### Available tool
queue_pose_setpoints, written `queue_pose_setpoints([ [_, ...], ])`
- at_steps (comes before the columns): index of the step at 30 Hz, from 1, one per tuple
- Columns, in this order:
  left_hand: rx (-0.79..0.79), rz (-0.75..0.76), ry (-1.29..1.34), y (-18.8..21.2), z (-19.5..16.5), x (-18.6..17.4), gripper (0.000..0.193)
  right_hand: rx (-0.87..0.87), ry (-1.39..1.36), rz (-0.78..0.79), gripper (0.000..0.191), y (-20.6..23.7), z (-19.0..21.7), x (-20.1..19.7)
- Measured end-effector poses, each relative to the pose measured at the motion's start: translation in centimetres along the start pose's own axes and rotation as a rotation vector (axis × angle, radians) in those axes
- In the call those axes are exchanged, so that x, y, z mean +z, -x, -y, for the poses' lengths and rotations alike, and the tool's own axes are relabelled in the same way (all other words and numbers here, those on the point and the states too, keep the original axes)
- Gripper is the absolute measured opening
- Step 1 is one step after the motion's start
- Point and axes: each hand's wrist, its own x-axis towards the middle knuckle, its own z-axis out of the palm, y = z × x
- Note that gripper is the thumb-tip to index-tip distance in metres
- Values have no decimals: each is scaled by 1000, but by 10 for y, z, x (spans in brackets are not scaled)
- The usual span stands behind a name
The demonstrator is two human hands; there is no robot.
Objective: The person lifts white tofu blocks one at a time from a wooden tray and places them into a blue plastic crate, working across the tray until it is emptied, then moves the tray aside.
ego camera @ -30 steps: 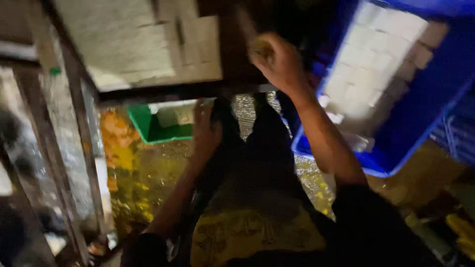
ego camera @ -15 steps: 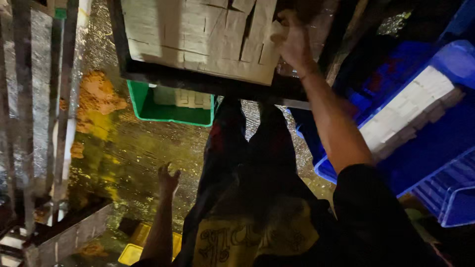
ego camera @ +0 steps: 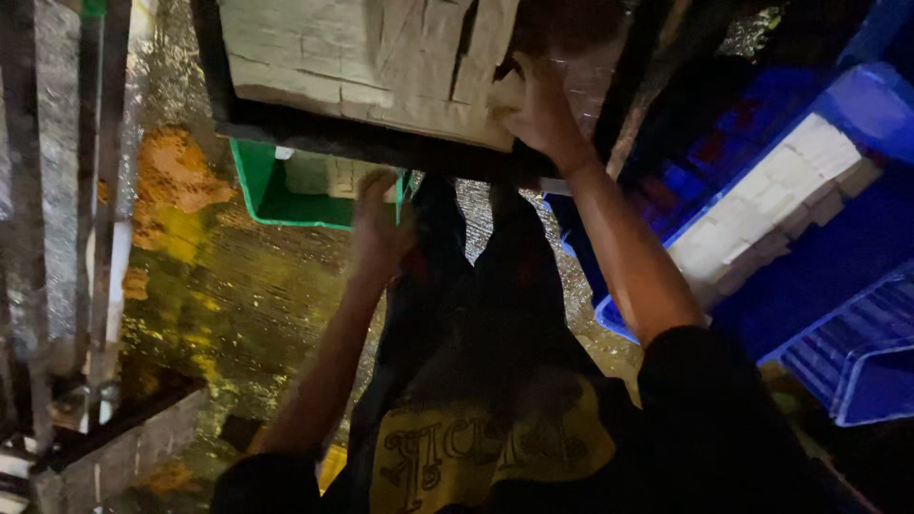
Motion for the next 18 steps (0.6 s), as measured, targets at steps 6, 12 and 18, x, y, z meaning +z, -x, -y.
queue_pose_setpoints([
  [6, 457, 321, -279, -104, -68, 76, 60, -55, -428, 140, 53, 38, -23, -50],
  [12, 656, 611, -728, -111, -62, 130, 64, -49, -1202, -101, 37, 230, -86, -151],
  [18, 459, 632, -761, -122, -71, 145, 81, 419, -694, -331, 54, 421, -152, -159],
])
